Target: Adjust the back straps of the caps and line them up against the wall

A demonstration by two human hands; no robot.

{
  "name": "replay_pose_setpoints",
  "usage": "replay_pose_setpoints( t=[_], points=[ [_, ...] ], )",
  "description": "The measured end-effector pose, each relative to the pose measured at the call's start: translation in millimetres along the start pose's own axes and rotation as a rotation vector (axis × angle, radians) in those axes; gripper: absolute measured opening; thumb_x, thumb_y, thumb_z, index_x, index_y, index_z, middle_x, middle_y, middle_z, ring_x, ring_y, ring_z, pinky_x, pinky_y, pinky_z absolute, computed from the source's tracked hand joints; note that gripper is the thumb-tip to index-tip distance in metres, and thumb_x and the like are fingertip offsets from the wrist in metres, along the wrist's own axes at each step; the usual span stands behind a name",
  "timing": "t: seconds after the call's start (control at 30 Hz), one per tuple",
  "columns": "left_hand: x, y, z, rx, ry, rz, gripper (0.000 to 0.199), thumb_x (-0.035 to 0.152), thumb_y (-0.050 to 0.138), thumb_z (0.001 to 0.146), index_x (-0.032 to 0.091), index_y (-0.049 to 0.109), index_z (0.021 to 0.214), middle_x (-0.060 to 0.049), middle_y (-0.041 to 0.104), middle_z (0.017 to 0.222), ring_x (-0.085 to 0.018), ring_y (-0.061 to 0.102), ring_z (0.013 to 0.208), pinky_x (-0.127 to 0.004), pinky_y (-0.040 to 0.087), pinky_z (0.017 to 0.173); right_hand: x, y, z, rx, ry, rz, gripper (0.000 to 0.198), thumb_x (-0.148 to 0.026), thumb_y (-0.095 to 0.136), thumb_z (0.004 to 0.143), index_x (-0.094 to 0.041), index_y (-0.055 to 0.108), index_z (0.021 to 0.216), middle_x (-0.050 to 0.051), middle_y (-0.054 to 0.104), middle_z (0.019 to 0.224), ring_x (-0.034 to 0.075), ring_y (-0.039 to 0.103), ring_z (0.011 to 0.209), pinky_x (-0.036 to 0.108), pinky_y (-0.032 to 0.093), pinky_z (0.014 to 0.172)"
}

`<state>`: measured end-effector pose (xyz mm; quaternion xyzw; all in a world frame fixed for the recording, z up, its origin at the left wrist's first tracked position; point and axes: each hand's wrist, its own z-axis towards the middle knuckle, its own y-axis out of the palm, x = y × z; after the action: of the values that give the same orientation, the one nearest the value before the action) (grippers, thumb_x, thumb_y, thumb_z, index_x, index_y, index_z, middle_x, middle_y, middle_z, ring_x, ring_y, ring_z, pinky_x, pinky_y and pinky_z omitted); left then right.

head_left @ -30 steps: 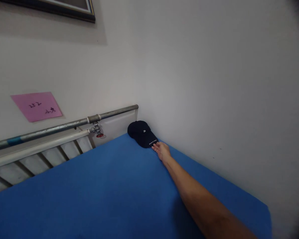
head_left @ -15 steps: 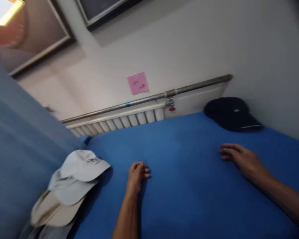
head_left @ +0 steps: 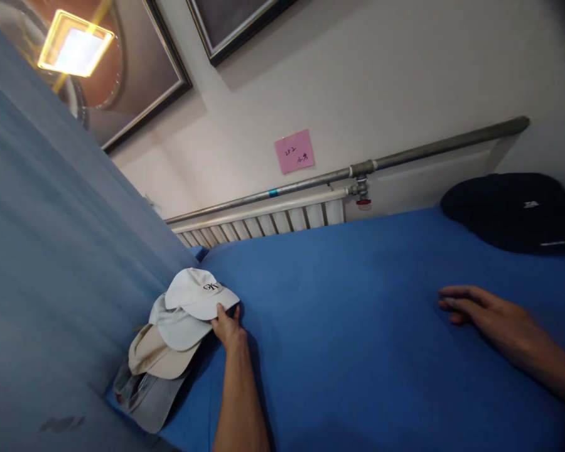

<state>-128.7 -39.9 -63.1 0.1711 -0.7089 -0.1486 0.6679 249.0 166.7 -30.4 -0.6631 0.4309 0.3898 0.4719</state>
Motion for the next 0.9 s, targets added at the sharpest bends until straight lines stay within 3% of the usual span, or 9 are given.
replay_pose_setpoints(
  t=[0.13, 0.3, 0.4, 0.47, 0.57, 0.67, 0.73, 0.83, 0.9],
  points=[
    [1.0, 8.0, -9.8, -0.179, -0.018, -0.066, 0.023, 0.020, 0.062, 0.067, 0.024, 0.051, 0.087, 0.004, 0.061, 0.088, -0.013, 0.060, 0.090, -0.031, 0.053, 0.077, 6.7, 1.5, 3.6, 0.004, -0.035, -0.018, 0.010, -0.021, 0.060, 0.069, -0.024, 0.067, 0.074, 0.004, 0.065, 0.058, 0.019, 0.061, 0.061, 0.032, 0.043, 0.069],
    [-14.9, 26.7, -42.5, -0.535, -0.241, -0.119, 0.028, 0.006, 0.062, 0.055, 0.020, 0.056, 0.078, 0.003, 0.064, 0.078, -0.014, 0.062, 0.078, -0.037, 0.053, 0.082, 22.7, 9.6, 10.2, -0.024, -0.151, 0.132, 0.010, -0.021, 0.063, 0.062, -0.022, 0.067, 0.072, 0.002, 0.064, 0.058, 0.015, 0.056, 0.050, 0.029, 0.043, 0.057],
    [-31.9, 41.5, -68.7, -0.730, -0.430, -0.088, 0.029, 0.002, 0.061, 0.052, 0.018, 0.060, 0.075, 0.002, 0.064, 0.073, -0.012, 0.061, 0.069, -0.028, 0.054, 0.070, 26.7, 17.9, 5.8, -0.113, -0.185, 0.352, 0.023, -0.012, 0.066, 0.056, -0.020, 0.067, 0.077, 0.003, 0.068, 0.075, 0.013, 0.055, 0.051, 0.025, 0.043, 0.051],
    [-42.4, 51.5, -85.1, -0.861, -0.554, -0.049, 0.023, 0.001, 0.062, 0.050, 0.016, 0.060, 0.067, 0.001, 0.062, 0.067, -0.011, 0.058, 0.061, -0.022, 0.051, 0.058, 26.8, 22.1, -0.4, -0.245, -0.227, 0.536, 0.038, -0.005, 0.064, 0.055, -0.020, 0.068, 0.090, 0.006, 0.069, 0.092, 0.015, 0.061, 0.065, 0.026, 0.048, 0.059],
    [-53.8, 64.2, -101.4, -1.005, -0.673, -0.027, 0.018, 0.003, 0.065, 0.049, 0.014, 0.052, 0.053, 0.000, 0.059, 0.062, -0.013, 0.059, 0.063, -0.021, 0.049, 0.055, 26.3, 24.4, -14.7, -0.363, -0.269, 0.514, 0.061, 0.002, 0.064, 0.052, -0.024, 0.064, 0.107, 0.007, 0.064, 0.113, 0.013, 0.062, 0.068, 0.026, 0.050, 0.060],
    [-59.7, 71.1, -104.9, -1.001, -0.699, -0.032, 0.021, 0.008, 0.070, 0.052, 0.015, 0.051, 0.053, -0.001, 0.065, 0.073, -0.016, 0.063, 0.079, -0.025, 0.052, 0.069, 27.1, 25.7, -31.9, -0.512, -0.363, 0.376, 0.052, -0.001, 0.054, 0.065, -0.025, 0.066, 0.110, 0.006, 0.065, 0.109, 0.012, 0.062, 0.070, 0.022, 0.049, 0.060],
    [-61.1, 72.2, -103.0, -0.954, -0.689, -0.016, 0.017, 0.014, 0.072, 0.056, 0.016, 0.056, 0.060, -0.002, 0.068, 0.084, -0.017, 0.064, 0.085, -0.029, 0.052, 0.076, 28.6, 28.5, -40.9, -0.542, -0.482, 0.271, 0.045, -0.001, 0.049, 0.069, -0.023, 0.070, 0.101, 0.006, 0.064, 0.109, 0.014, 0.063, 0.084, 0.023, 0.050, 0.069],
    [-59.4, 70.6, -100.7, -0.896, -0.655, 0.045, 0.022, 0.021, 0.073, 0.060, 0.017, 0.064, 0.079, -0.003, 0.070, 0.087, -0.017, 0.065, 0.079, -0.030, 0.052, 0.072, 33.1, 35.8, -48.0, -0.599, -0.650, 0.144, 0.036, -0.003, 0.049, 0.074, -0.022, 0.074, 0.090, 0.006, 0.060, 0.119, 0.017, 0.058, 0.107, 0.028, 0.046, 0.088],
    [-55.1, 68.5, -100.9, -0.870, -0.631, 0.086, 0.033, 0.020, 0.074, 0.059, 0.017, 0.066, 0.091, -0.002, 0.070, 0.083, -0.016, 0.064, 0.071, -0.028, 0.051, 0.067, 37.0, 40.3, -50.0, -0.660, -0.699, 0.062, 0.032, -0.006, 0.047, 0.079, -0.022, 0.074, 0.087, 0.006, 0.058, 0.122, 0.017, 0.056, 0.111, 0.030, 0.043, 0.094]
  ],
)
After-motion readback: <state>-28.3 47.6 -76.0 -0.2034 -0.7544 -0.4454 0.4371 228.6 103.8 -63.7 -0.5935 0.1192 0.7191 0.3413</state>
